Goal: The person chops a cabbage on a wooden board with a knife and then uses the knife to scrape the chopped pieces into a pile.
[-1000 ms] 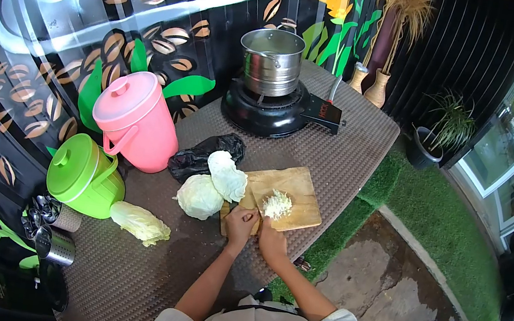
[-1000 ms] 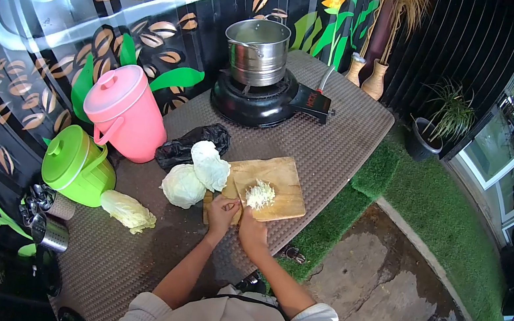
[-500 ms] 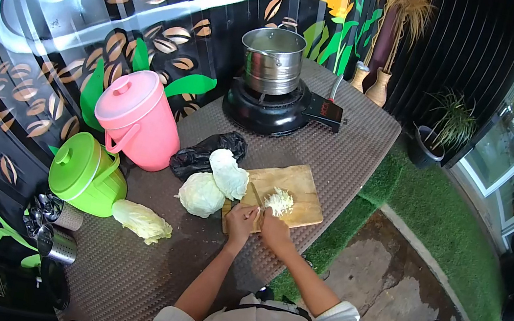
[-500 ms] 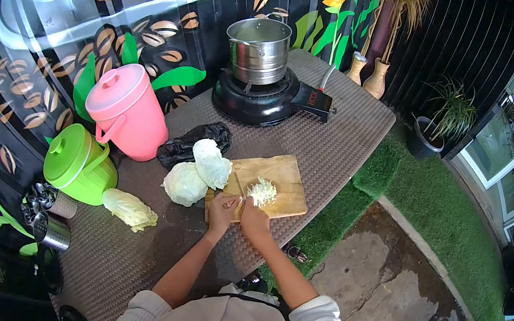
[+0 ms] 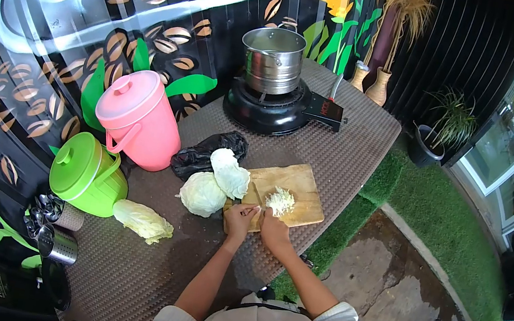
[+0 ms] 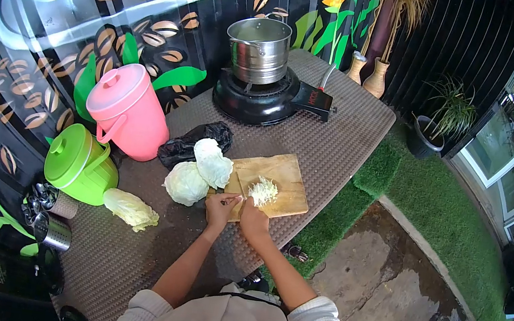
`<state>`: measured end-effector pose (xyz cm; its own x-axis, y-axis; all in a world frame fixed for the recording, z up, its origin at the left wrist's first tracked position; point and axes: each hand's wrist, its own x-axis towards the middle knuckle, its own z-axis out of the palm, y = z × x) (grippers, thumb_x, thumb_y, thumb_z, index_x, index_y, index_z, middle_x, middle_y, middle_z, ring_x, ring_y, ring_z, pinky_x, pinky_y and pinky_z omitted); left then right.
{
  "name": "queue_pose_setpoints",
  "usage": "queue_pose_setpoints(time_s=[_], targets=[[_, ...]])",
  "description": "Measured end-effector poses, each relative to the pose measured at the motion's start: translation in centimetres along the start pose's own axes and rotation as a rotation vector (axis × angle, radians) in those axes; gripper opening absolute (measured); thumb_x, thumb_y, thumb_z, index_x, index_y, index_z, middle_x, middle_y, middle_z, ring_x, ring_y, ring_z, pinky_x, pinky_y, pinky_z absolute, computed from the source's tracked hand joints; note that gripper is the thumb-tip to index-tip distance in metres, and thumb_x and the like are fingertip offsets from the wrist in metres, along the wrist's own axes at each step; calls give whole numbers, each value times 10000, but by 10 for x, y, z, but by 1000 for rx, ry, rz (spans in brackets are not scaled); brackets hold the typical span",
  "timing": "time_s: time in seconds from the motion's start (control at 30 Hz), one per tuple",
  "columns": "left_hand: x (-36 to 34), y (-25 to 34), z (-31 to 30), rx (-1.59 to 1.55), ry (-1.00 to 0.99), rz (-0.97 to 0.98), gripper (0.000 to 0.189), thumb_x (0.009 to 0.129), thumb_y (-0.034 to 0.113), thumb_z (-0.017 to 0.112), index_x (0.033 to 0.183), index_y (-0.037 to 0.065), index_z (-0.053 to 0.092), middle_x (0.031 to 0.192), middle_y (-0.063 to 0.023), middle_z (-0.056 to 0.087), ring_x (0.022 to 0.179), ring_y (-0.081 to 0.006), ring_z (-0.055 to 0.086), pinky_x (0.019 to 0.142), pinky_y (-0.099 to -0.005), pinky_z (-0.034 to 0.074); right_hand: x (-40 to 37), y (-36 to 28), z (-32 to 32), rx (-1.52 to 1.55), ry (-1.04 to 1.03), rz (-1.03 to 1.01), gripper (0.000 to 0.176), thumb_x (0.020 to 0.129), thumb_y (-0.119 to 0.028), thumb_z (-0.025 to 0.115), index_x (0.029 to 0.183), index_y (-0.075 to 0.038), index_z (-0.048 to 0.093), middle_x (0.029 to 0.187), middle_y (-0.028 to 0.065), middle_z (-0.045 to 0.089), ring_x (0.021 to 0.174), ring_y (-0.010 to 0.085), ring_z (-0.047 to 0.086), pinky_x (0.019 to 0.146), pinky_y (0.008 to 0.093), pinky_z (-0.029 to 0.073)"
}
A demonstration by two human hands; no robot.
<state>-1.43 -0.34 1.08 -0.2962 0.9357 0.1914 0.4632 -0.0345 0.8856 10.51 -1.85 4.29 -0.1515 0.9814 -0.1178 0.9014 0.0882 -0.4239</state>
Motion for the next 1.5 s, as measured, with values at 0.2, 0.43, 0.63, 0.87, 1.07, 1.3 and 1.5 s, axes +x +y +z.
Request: queue_pose_setpoints(time_s=[0.2, 0.43, 0.63, 0.87, 1.07, 1.3, 1.5], targets=[[5, -10, 4, -31, -16, 76, 142, 692, 79, 754, 819, 30, 715, 629, -87, 612, 518, -157, 514, 517, -286, 413, -12, -2, -2, 29, -20, -1, 217, 916, -182, 399, 1010, 13, 413, 732, 247, 627, 699, 431, 630, 639, 510, 507], [7, -10, 0, -69, -47, 92, 139, 694, 72, 750, 821, 29, 716, 636, -89, 618, 515, -153, 514, 511, -281, 405, 6, 0, 0, 104, -64, 62, 255, 900, -209, 425, 1015, 18, 415, 829, 289, 619, 791, 417, 632, 701, 497, 498], [8, -8, 1, -80, -67, 98, 136, 697, 62, 744, 824, 24, 715, 624, -91, 618, 522, -141, 524, 514, -272, 412, -9, -5, -17, 113, -76, 50, 246, 904, -219, 421, 980, 15, 424, 796, 274, 621, 775, 430, 625, 701, 502, 494], [6, -6, -3, -60, -22, 122, 131, 706, 45, 732, 826, -2, 706, 673, -105, 652, 561, -152, 588, 544, -267, 453, -4, -6, 36, -147, 199, -50, 147, 869, -124, 454, 973, -21, 436, 677, 157, 649, 587, 325, 656, 516, 400, 536], [0, 3, -3, -122, -41, -125, 162, 695, 55, 746, 839, -6, 703, 691, -99, 660, 578, -154, 594, 553, -276, 460, 5, 6, -3, 5, -18, -45, 198, 894, -189, 445, 969, -6, 437, 757, 218, 638, 726, 367, 657, 627, 451, 529], [-2, 1, -2, 7, -31, 73, 201, 703, 99, 754, 873, 5, 702, 715, -101, 638, 642, -161, 601, 595, -279, 463, -1, 27, -25, 216, -38, -49, 285, 905, -254, 431, 1039, -3, 422, 809, 270, 616, 762, 438, 611, 721, 530, 459], [-2, -6, 3, 1, 68, 151, 190, 706, 57, 733, 887, 10, 701, 755, -111, 654, 647, -172, 606, 611, -279, 465, -12, 15, -18, 50, 0, -55, 256, 904, -252, 452, 999, -15, 432, 723, 252, 619, 703, 416, 628, 640, 500, 499]])
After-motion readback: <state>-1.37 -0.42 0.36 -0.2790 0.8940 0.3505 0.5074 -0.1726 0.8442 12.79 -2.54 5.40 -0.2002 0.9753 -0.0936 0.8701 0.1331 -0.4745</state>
